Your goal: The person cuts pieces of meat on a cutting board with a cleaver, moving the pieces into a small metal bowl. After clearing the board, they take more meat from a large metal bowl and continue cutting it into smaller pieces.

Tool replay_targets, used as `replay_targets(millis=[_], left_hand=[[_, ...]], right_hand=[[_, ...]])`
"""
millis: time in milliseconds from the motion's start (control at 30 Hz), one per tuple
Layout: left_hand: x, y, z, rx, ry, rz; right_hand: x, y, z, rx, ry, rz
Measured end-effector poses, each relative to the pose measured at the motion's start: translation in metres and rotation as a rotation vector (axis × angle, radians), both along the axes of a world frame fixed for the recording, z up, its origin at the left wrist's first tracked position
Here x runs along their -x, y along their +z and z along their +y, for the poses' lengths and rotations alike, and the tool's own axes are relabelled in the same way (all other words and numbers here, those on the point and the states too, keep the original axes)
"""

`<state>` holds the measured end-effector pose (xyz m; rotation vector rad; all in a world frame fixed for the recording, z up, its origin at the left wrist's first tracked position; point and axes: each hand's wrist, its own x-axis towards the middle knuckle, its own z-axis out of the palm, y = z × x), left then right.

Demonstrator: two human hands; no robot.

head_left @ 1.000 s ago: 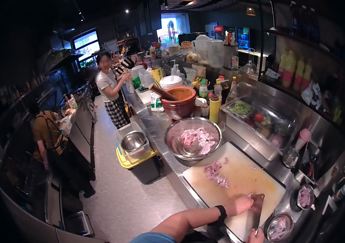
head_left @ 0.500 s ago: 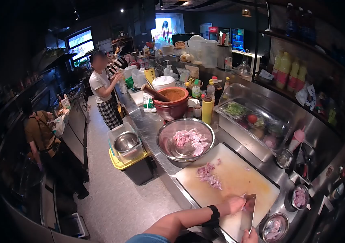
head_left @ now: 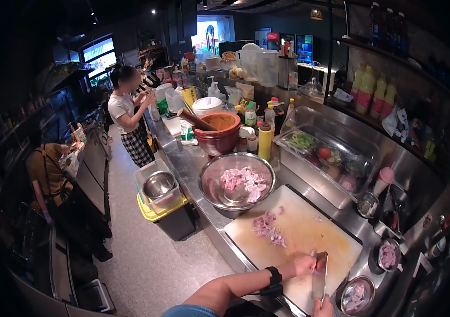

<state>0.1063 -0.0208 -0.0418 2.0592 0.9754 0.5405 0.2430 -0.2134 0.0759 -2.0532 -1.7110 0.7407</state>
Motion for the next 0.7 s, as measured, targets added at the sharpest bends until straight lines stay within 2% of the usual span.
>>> replay_targets(millis=[367,467,700], left_hand=[[0.005,0.0,-0.001,0.112,0.001,-0.068],[0.007,0.004,-0.003,0.07,0.011,-0.115],[0.006,0.006,-0.005,0.035,0.004,-0.084]], right_hand=[[0.002,-0.012,-0.002,0.039,-0.008,-0.059],[-0.012,-0.039,-0.008,-0.197,0.163,-0.132],[-0.004,-0.025,-0.008,-0.233,0.147,-0.117]])
